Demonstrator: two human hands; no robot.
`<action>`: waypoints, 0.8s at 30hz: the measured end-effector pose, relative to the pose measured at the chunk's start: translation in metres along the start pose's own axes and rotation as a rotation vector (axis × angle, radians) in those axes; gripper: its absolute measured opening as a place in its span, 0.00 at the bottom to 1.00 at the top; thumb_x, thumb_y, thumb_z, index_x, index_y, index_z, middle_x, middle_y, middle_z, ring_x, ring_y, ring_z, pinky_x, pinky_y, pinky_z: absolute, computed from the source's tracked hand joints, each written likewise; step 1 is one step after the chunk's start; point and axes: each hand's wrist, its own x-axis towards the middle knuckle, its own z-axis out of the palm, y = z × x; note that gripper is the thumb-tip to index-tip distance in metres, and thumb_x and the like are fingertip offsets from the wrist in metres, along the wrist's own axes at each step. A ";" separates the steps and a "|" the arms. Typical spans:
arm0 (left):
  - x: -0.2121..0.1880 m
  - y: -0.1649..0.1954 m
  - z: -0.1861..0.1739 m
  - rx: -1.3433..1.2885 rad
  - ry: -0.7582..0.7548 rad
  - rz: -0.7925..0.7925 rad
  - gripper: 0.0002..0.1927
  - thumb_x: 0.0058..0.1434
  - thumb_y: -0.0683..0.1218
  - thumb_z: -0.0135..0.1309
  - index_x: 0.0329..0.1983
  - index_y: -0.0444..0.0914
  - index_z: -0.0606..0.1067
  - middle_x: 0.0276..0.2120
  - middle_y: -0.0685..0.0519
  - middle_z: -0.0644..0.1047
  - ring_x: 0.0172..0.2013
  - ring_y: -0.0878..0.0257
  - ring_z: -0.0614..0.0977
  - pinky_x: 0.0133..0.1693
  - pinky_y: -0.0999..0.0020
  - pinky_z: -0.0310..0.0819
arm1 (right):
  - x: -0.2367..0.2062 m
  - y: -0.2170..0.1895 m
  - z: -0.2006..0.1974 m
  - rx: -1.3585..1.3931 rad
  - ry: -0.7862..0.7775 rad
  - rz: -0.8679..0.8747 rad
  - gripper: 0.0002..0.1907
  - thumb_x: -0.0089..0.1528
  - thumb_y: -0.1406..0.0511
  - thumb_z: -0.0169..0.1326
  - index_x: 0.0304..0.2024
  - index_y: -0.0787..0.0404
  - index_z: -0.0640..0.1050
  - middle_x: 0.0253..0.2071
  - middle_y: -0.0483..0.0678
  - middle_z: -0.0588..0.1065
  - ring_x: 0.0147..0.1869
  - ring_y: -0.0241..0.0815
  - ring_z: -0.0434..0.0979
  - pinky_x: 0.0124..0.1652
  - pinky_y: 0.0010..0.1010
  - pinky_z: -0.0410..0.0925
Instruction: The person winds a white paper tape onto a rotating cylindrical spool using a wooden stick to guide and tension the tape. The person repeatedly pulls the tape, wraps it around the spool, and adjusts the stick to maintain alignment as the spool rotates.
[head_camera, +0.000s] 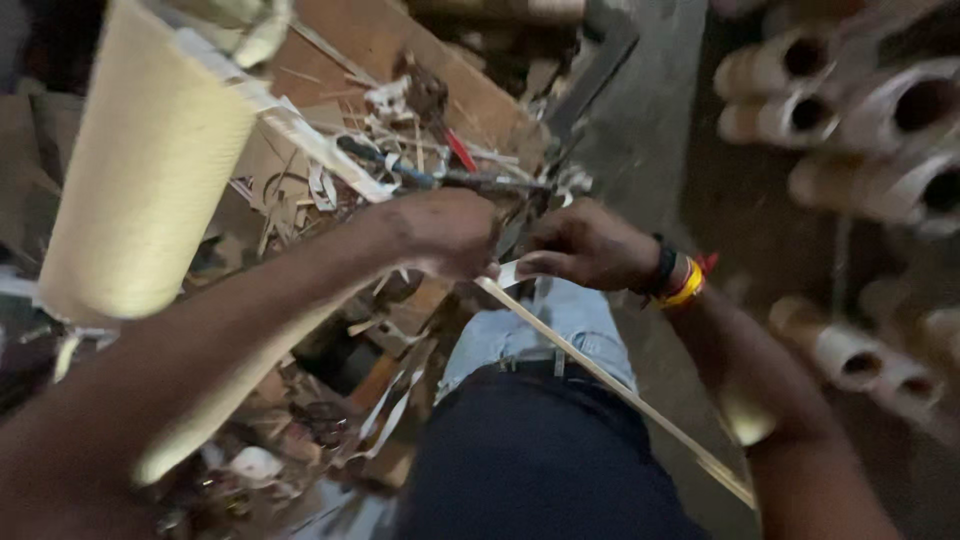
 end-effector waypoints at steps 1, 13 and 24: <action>-0.006 -0.001 0.006 0.001 0.072 0.050 0.16 0.64 0.55 0.59 0.41 0.36 0.80 0.38 0.45 0.81 0.40 0.51 0.82 0.47 0.54 0.75 | -0.003 -0.012 -0.001 -0.052 0.013 0.014 0.13 0.63 0.60 0.63 0.33 0.64 0.80 0.26 0.56 0.75 0.27 0.47 0.73 0.31 0.39 0.68; -0.068 0.004 0.188 -1.127 1.224 0.036 0.20 0.62 0.56 0.62 0.27 0.35 0.81 0.23 0.47 0.80 0.22 0.60 0.80 0.29 0.61 0.74 | -0.030 -0.210 0.142 -0.951 0.087 0.118 0.14 0.60 0.63 0.55 0.20 0.57 0.78 0.19 0.52 0.75 0.23 0.51 0.76 0.28 0.46 0.68; -0.018 -0.005 0.253 -1.222 0.988 0.277 0.16 0.58 0.52 0.60 0.36 0.34 0.83 0.27 0.47 0.82 0.26 0.62 0.82 0.32 0.61 0.74 | -0.012 -0.263 0.293 -0.668 -0.084 0.144 0.11 0.60 0.59 0.56 0.26 0.57 0.81 0.23 0.53 0.77 0.27 0.54 0.78 0.27 0.45 0.69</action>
